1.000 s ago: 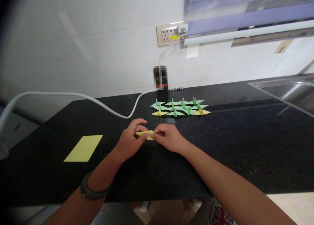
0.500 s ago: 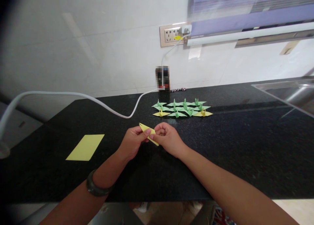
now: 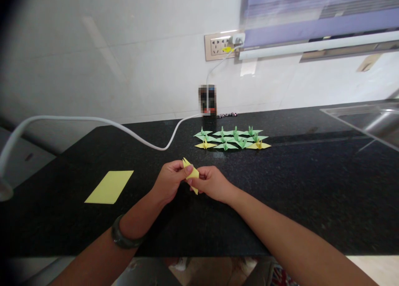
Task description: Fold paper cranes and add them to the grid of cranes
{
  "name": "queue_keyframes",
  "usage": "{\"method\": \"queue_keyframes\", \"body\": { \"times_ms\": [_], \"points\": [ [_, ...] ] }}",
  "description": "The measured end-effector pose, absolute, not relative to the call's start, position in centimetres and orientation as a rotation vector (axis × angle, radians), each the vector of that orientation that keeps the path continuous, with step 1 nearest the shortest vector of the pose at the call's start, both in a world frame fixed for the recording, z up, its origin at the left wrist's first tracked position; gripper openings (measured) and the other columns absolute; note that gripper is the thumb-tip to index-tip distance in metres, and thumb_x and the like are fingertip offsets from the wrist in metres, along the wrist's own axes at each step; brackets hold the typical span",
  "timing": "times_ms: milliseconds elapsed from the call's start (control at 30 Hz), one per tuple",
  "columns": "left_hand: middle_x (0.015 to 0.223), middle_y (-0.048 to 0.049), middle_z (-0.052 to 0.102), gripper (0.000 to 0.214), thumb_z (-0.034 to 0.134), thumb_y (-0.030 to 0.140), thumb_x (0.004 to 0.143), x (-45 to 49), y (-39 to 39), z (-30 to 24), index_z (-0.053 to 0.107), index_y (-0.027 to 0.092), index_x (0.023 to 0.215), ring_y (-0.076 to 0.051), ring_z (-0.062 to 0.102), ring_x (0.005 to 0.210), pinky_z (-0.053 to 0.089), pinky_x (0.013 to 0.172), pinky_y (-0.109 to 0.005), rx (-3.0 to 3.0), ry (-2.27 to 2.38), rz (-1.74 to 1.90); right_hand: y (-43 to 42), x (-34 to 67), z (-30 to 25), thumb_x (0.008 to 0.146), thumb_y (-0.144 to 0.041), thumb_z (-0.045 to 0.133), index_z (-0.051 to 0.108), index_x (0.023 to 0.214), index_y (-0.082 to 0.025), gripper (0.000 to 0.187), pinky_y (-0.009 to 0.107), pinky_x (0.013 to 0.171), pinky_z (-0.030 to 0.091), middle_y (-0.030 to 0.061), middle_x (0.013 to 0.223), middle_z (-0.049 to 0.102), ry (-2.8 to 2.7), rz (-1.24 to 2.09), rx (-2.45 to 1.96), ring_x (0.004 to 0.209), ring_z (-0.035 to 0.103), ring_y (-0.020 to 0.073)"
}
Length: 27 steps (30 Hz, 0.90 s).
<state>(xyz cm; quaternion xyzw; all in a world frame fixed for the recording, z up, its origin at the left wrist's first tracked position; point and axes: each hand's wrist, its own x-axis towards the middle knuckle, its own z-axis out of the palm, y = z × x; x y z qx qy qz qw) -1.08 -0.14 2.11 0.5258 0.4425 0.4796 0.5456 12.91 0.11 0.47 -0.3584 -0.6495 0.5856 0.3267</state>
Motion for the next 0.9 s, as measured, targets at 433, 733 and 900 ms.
{"method": "queue_keyframes", "body": {
  "times_ms": [433,733,900],
  "points": [
    [0.049,0.0038,0.047,0.022,0.056,0.033,0.070,-0.7,-0.3,1.6,0.050,0.013,0.062,-0.005,0.043,0.040,0.031,0.040,-0.019,1.102,0.880,1.047,0.0,13.0,0.2,0.075,-0.038,0.051,0.058,0.060,-0.011,0.032,0.019,0.048,0.034,-0.0007,0.053,0.052,-1.721,1.522,-0.864,0.048,0.044,0.0064],
    [0.053,0.0040,0.049,0.023,0.059,0.035,0.067,-1.4,0.6,1.4,0.052,0.014,0.063,-0.003,0.039,0.041,0.028,0.040,-0.018,1.082,1.010,1.265,0.2,12.9,0.1,0.074,-0.038,0.051,0.058,0.070,-0.010,0.029,0.017,0.042,0.034,0.0010,0.055,0.057,-1.609,1.683,-0.931,0.042,0.044,0.0047],
    [0.051,0.0021,0.051,0.027,0.061,0.039,0.063,-1.7,0.4,1.5,0.058,0.012,0.067,-0.005,0.040,0.041,0.028,0.040,-0.019,1.242,1.087,1.166,0.1,13.0,0.6,0.072,-0.039,0.054,0.059,0.060,-0.011,0.031,0.017,0.038,0.029,0.0003,0.051,0.055,-1.630,1.525,-1.028,0.040,0.039,0.0041]
  ]
}}
